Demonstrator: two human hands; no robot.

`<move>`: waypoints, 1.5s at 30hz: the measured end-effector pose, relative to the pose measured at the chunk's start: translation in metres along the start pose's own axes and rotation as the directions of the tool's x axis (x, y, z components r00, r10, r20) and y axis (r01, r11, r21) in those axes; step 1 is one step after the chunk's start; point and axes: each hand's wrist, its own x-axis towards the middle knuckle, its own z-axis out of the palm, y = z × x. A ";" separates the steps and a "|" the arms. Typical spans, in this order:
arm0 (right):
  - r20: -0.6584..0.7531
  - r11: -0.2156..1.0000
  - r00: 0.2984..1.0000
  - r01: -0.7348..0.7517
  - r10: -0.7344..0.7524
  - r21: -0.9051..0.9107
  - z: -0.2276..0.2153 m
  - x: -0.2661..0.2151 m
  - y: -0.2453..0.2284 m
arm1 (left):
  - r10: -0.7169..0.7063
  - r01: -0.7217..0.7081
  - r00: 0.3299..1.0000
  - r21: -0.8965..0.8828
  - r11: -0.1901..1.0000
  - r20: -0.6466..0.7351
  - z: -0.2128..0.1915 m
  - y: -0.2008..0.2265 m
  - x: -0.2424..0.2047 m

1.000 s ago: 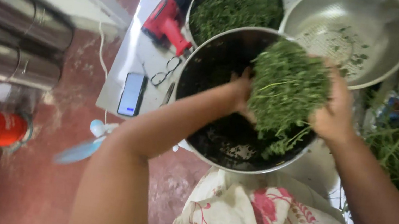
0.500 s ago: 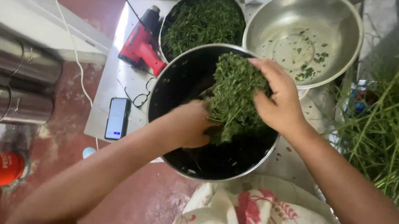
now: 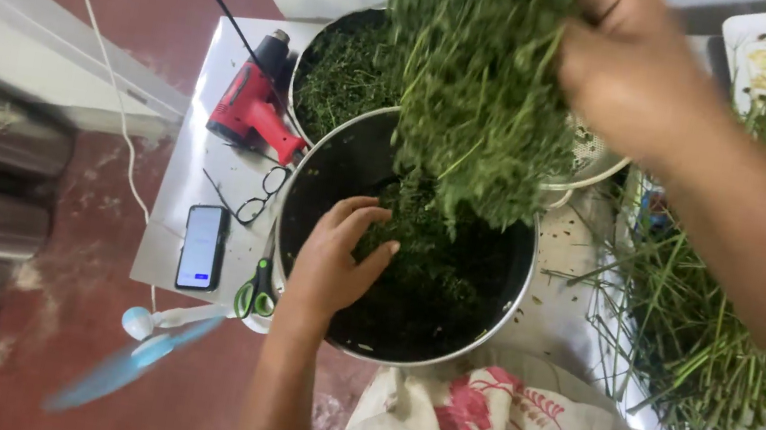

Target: Drying green leaves in a pot using a heat gun and manual stirring

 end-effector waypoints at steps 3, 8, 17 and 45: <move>0.032 0.999 0.999 -0.028 0.029 -0.038 0.001 -0.008 -0.029 | -0.044 0.044 0.998 0.000 0.999 -0.033 0.017 -0.018 -0.010; 0.183 0.995 0.982 0.049 -0.033 -0.082 0.038 -0.016 -0.018 | -0.101 0.106 0.989 0.045 0.993 -0.105 0.018 -0.030 -0.016; 0.431 0.880 0.884 0.342 -0.181 -0.330 0.108 -0.032 0.071 | -0.147 0.168 0.970 0.096 0.981 -0.192 -0.012 0.001 -0.011; 0.109 0.749 0.837 -0.412 0.537 -0.519 0.033 0.089 0.207 | -0.326 0.371 0.920 0.213 0.904 -0.216 -0.008 0.013 -0.010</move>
